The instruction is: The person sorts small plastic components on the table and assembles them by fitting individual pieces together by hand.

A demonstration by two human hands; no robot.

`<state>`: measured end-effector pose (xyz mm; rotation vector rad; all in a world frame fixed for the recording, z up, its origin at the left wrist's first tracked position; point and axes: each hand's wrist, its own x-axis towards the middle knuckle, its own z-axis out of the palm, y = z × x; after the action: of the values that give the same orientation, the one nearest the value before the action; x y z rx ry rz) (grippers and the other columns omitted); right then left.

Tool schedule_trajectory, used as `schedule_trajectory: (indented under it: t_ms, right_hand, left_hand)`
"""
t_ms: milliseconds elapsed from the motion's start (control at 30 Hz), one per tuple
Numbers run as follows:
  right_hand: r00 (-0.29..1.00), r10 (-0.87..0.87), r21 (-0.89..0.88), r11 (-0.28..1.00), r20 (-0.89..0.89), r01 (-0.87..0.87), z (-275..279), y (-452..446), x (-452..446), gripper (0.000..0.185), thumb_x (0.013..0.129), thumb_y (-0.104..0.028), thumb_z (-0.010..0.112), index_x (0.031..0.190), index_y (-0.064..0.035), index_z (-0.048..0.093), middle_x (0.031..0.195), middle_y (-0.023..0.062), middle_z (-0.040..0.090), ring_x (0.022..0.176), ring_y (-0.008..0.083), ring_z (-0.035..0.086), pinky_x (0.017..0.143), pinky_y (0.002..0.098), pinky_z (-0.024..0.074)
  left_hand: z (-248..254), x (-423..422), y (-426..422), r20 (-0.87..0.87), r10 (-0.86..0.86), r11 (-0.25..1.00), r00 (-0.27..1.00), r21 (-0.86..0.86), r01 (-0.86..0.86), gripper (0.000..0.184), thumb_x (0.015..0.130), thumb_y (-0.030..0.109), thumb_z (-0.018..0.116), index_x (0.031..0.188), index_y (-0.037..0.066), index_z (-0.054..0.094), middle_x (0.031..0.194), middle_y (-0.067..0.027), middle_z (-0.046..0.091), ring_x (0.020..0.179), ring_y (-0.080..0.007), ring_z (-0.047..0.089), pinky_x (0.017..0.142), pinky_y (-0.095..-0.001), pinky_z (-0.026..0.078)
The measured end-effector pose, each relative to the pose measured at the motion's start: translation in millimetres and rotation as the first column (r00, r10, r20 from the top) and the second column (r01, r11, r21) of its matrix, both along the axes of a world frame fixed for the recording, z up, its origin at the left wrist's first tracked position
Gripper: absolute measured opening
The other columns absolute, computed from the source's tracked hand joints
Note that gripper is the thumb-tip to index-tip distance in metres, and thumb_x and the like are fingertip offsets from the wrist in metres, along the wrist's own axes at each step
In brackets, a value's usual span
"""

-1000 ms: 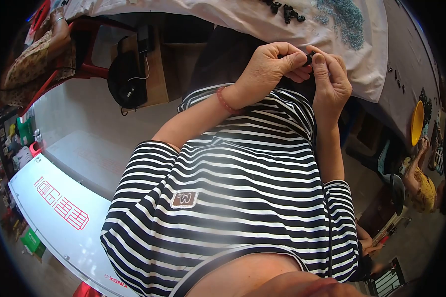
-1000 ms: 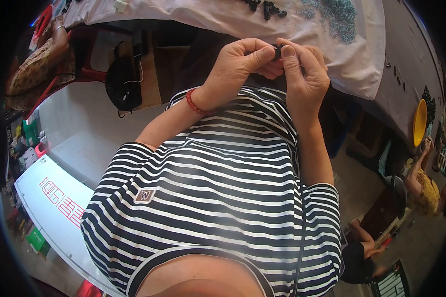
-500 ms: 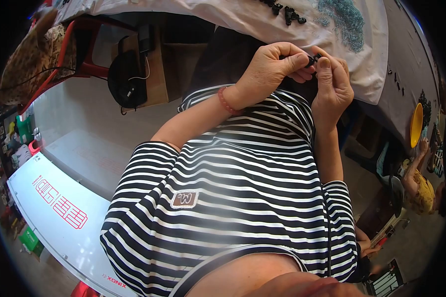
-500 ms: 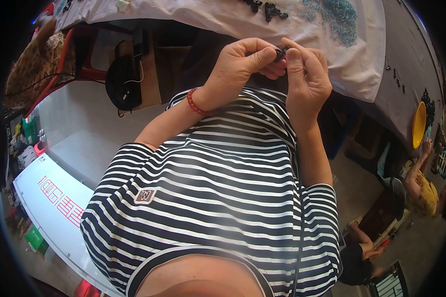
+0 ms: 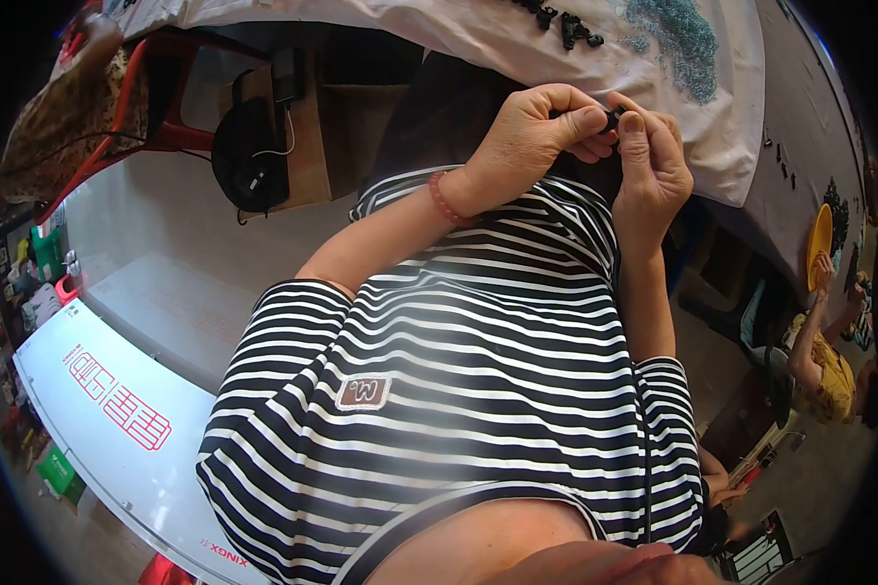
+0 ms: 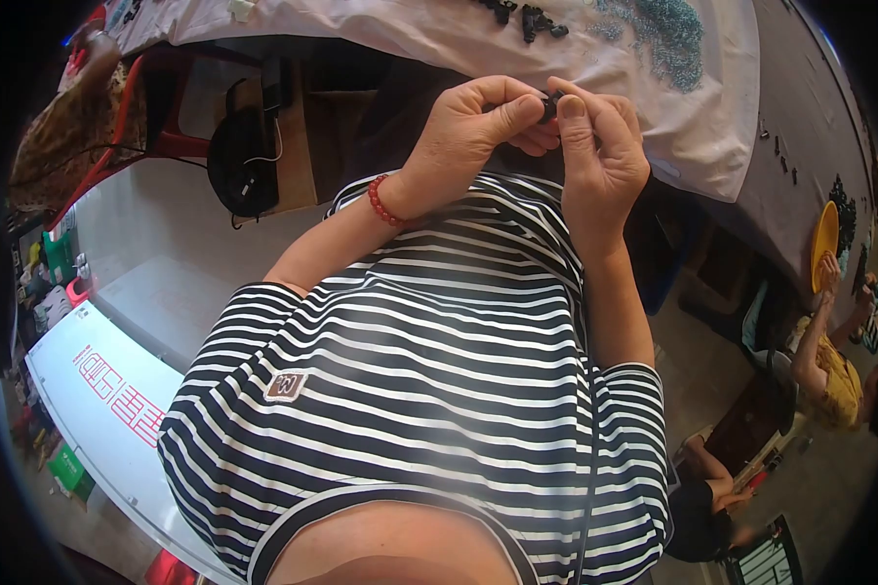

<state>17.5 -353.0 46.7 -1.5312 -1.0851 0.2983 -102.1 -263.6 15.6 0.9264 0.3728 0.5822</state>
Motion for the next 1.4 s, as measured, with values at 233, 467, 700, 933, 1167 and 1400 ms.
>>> schedule_trajectory:
  t_ms: [233,467,700,933,1167,1400]
  right_hand:
    - [0.998,-0.027,-0.002,1.000,0.054,0.027,-1,1,0,0.017,0.098,-0.012,0.065,0.107,-0.0012,0.075,0.087,0.0018,0.063,0.076,0.0081,0.056,0.068,0.0219,0.0454]
    - [0.994,-0.038,0.007,0.999,0.106,0.038,-2,2,0,0.016,0.097,-0.012,0.065,0.105,-0.0019,0.075,0.083,0.0021,0.063,0.075,0.0098,0.056,0.069,0.0239,0.0446]
    - [0.982,-0.059,-0.020,0.998,0.178,0.064,-1,0,-1,0.014,0.095,-0.012,0.067,0.102,-0.0040,0.076,0.081,0.0022,0.064,0.078,0.0130,0.056,0.073,0.0269,0.0433]
    - [0.972,-0.048,-0.019,0.998,0.230,0.054,-1,1,0,0.014,0.095,-0.013,0.067,0.101,-0.0046,0.076,0.082,0.0023,0.065,0.077,0.0136,0.056,0.075,0.0277,0.0428]
    - [0.998,0.000,-0.063,0.998,-0.066,-0.004,1,2,0,0.016,0.095,-0.010,0.066,0.107,-0.0034,0.074,0.083,0.0038,0.066,0.078,0.0146,0.058,0.072,0.0275,0.0453]
    - [0.818,0.146,-0.163,0.985,0.556,-0.065,10,0,16,0.031,0.091,-0.019,0.071,0.120,-0.0070,0.068,0.082,-0.0008,0.065,0.076,0.0132,0.059,0.087,0.0343,0.0367]
  left_hand:
    - [0,0,0,0.012,0.005,1.000,1.000,0.017,-0.006,0.029,0.100,0.023,0.063,0.111,-0.003,0.065,0.096,-0.0141,0.073,0.087,-0.0192,0.073,0.080,-0.0293,0.060]
    - [-1,-1,-1,0.023,0.007,1.000,1.000,0.019,-0.007,0.029,0.100,0.023,0.063,0.110,-0.003,0.066,0.096,-0.0135,0.073,0.087,-0.0186,0.072,0.079,-0.0290,0.059]
    - [-1,0,-4,0.034,0.039,0.999,0.999,-0.036,-0.038,0.024,0.099,0.017,0.064,0.105,-0.006,0.066,0.089,-0.0126,0.072,0.080,-0.0170,0.071,0.074,-0.0278,0.060]
    - [-3,-1,-3,0.023,0.015,1.000,1.000,0.001,-0.015,0.028,0.100,0.023,0.062,0.108,-0.003,0.066,0.093,-0.0121,0.073,0.085,-0.0170,0.071,0.078,-0.0285,0.059]
    - [-3,-1,-2,0.019,0.040,0.999,0.999,0.026,-0.040,0.027,0.100,0.024,0.063,0.107,-0.003,0.067,0.092,-0.0118,0.073,0.084,-0.0164,0.071,0.079,-0.0283,0.058]
    - [2,-3,-3,0.013,0.067,0.996,0.998,-0.055,-0.066,0.023,0.098,0.018,0.066,0.103,-0.005,0.068,0.089,-0.0113,0.072,0.079,-0.0150,0.070,0.073,-0.0256,0.059]
